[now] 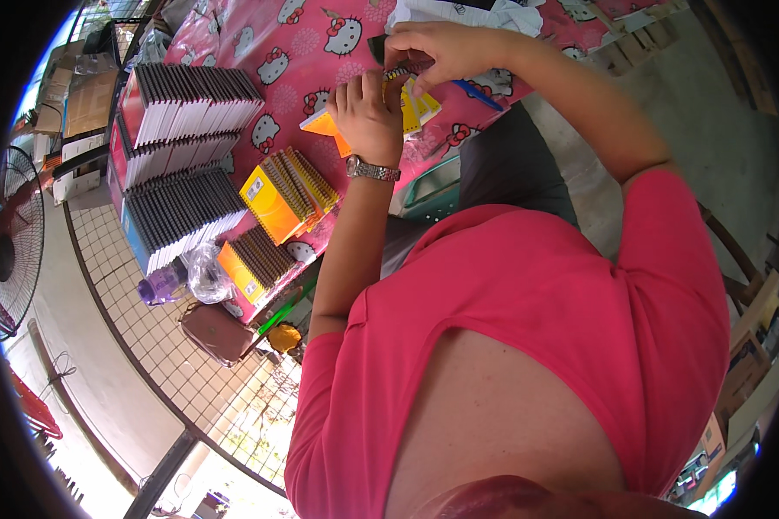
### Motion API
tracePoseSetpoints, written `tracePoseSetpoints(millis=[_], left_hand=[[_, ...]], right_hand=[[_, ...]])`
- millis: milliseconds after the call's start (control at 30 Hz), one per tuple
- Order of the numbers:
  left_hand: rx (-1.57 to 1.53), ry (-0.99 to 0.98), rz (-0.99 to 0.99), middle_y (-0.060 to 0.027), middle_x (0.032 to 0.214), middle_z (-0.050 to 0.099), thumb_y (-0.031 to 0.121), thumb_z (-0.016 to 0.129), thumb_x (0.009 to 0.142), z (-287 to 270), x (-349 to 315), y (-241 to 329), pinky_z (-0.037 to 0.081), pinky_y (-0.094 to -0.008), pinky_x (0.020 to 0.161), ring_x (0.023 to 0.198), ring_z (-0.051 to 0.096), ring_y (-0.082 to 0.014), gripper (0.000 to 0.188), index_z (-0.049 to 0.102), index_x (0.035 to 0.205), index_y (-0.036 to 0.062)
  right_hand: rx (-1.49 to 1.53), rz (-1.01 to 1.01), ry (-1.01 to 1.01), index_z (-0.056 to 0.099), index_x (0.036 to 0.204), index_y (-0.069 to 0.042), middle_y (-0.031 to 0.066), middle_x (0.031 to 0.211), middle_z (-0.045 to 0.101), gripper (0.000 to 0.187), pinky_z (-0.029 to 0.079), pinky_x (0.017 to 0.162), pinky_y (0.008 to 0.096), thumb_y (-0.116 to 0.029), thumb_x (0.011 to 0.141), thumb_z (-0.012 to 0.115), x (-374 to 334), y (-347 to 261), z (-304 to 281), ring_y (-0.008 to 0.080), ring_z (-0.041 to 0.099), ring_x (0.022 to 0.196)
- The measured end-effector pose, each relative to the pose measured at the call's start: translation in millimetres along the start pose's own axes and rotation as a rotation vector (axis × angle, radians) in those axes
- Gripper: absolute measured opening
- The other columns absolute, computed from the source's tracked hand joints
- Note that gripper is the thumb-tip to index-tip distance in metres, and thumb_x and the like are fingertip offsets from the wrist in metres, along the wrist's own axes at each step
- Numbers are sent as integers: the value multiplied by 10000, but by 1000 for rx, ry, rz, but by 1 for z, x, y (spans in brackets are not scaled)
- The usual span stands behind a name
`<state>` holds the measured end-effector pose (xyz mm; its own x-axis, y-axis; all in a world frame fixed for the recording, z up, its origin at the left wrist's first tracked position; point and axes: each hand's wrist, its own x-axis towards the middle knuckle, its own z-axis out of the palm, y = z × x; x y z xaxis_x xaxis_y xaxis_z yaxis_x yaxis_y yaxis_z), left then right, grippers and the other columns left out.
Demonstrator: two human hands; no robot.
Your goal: The person applies adhesive tape to the spiral bindings of yellow notepads by hand and using a tape dispenser.
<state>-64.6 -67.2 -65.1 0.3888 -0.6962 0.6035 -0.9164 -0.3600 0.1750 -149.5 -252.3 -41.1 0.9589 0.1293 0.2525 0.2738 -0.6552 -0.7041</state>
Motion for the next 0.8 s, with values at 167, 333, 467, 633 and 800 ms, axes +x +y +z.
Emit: tracePoseSetpoints(millis=[167,333,467,633,800], left_hand=[[-64,14,23,-71,813,627,236,748,794,-4,-4,-4,412,-422,787,773,595,-288,263,580,948,105],[-86,-50,82,-67,801,626,227,761,784,-16,-7,-7,411,-414,785,763,601,-273,267,580,935,101],[-119,-63,79,-63,794,625,221,762,776,-20,-7,-7,414,-413,794,766,602,-270,263,582,924,99],[-134,-95,73,-54,794,620,227,766,759,-25,-14,-10,417,-415,809,775,599,-265,272,582,916,102],[-168,-112,102,-49,821,645,215,761,774,-31,-21,-16,420,-414,829,774,604,-261,259,589,924,92]], right_hand=[[207,161,44,571,1184,-51,128,946,660,375,502,793,351,-150,844,692,-12,-6,8,252,646,895],[204,311,91,577,1199,-61,91,977,618,357,493,748,312,-100,857,674,-17,-40,18,183,611,883],[-40,166,209,575,1137,-57,79,940,591,280,490,721,321,-170,892,649,-19,-45,27,226,620,888],[-220,68,239,543,1130,-52,92,774,606,255,495,588,327,-199,933,610,-13,-56,30,231,644,685],[411,604,-78,435,1316,-51,147,767,668,440,530,504,356,-375,1018,449,11,-37,20,255,658,538]])
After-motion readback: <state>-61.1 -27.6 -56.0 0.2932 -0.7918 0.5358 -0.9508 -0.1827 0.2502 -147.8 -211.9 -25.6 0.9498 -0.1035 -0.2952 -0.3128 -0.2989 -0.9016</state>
